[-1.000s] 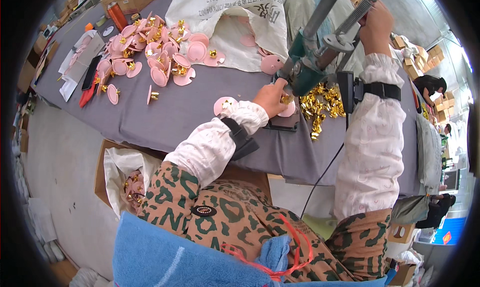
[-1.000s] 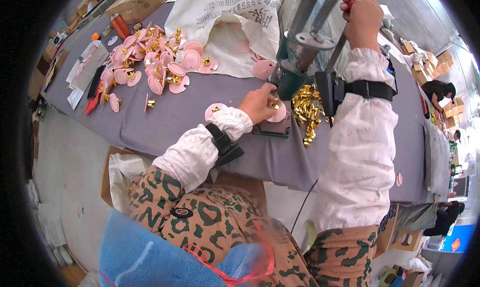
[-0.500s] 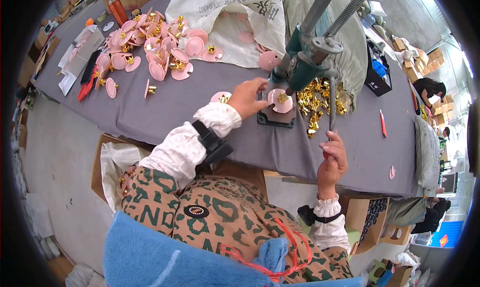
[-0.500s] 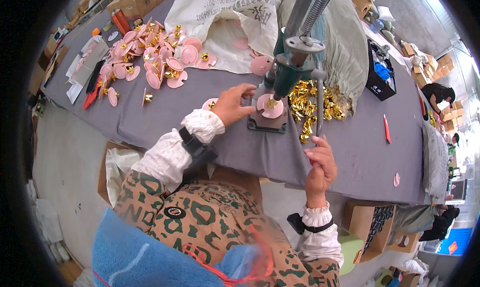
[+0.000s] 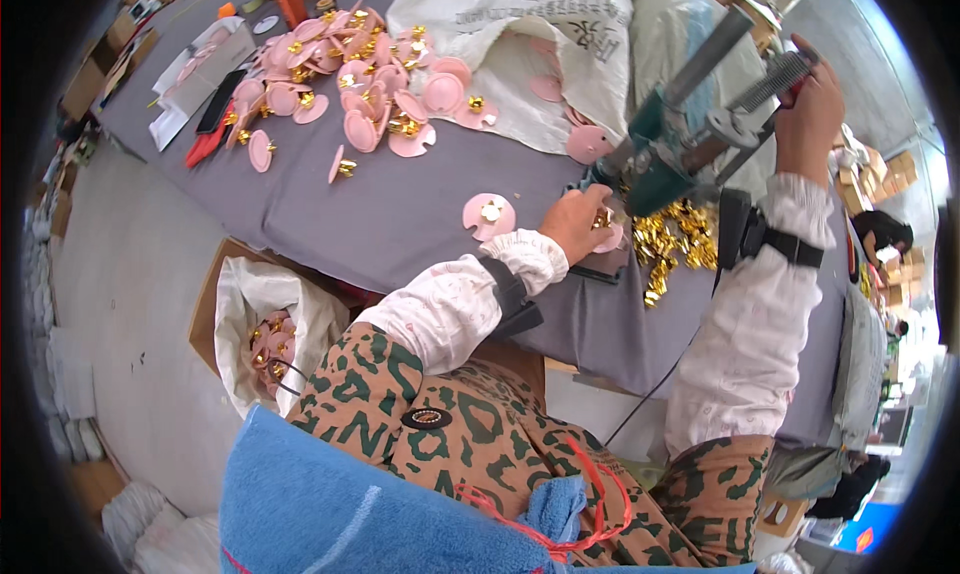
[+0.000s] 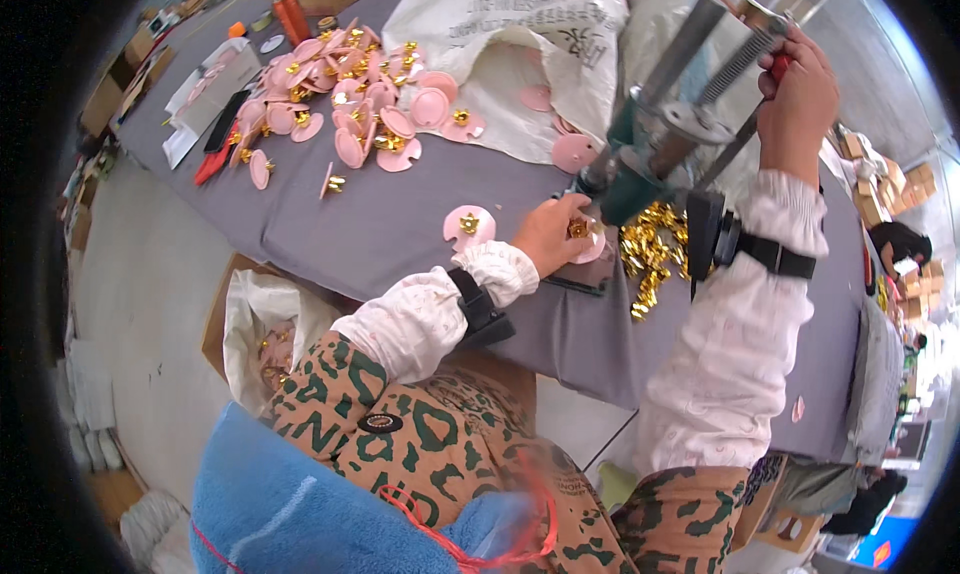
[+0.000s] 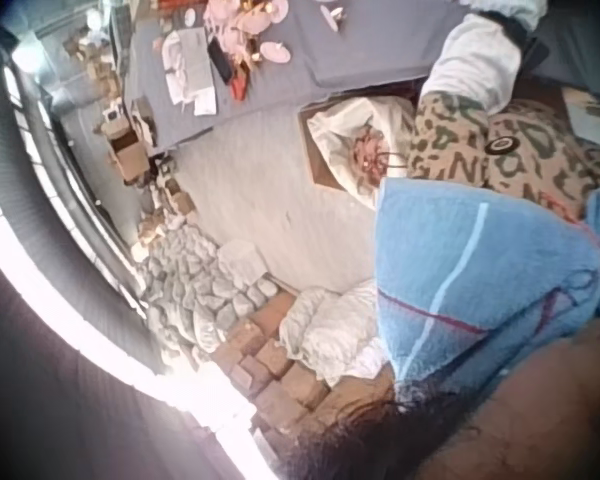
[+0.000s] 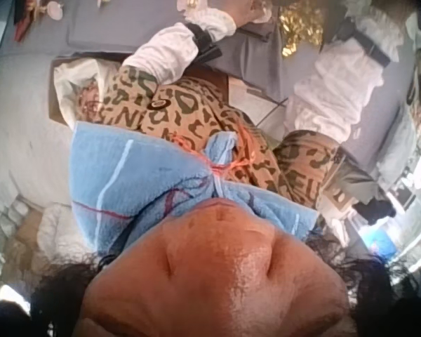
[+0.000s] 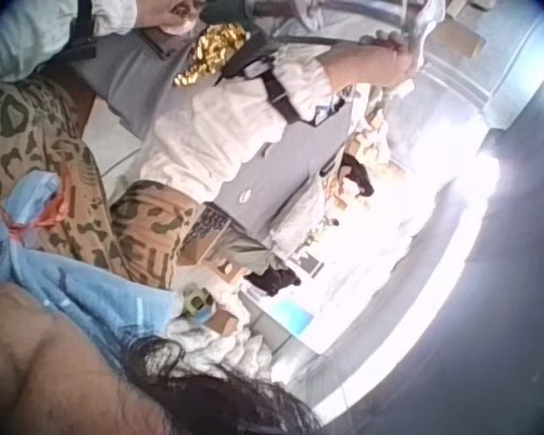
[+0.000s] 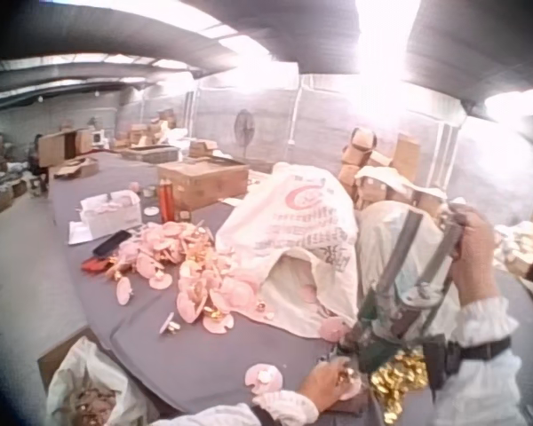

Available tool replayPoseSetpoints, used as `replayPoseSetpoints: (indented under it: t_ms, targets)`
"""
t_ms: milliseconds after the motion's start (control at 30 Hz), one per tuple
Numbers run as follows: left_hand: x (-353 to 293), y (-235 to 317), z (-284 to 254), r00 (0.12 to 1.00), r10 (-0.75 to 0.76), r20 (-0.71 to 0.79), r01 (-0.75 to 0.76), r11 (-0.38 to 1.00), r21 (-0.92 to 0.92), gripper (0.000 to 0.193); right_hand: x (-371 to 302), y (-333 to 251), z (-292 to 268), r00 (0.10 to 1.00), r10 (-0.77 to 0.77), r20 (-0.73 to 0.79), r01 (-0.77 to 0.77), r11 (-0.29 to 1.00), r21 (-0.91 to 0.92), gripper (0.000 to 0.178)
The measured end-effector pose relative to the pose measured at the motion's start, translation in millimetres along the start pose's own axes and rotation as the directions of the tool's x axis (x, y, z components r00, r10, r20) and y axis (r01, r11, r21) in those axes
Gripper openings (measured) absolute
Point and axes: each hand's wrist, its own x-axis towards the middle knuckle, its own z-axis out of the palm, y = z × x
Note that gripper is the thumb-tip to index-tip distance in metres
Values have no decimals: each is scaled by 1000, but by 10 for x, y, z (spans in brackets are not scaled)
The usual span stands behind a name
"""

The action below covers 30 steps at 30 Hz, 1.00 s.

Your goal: Assembling small pink and gold components using a manual press machine.

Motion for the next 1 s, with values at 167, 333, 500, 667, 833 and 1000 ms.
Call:
replayPoseSetpoints:
  t_ms: [167,333,500,667,833,1000]
  targets:
    - [-210,-15,-973,986,-77,146,53,985,165,41,289,375,-134,922,-293,253,386,745,-544,21]
    - [-241,-292,-1238,879,-342,332,38,744,667,29,441,423,-324,824,-394,408,545,351,-761,10]
    - [-355,-495,-1426,920,-267,287,109,877,467,27,333,466,-225,708,-463,534,673,214,-708,31]
    - [-1273,-605,-2554,919,-384,82,299,820,487,32,286,395,-231,776,-417,474,607,286,-742,37]
    - [-2268,-815,-3512,825,-559,79,378,651,659,36,315,365,-274,814,-403,419,559,346,-753,23]
    - [-1795,-1171,-3946,814,-461,-354,572,531,624,54,421,486,-309,962,-209,174,266,860,-435,31]
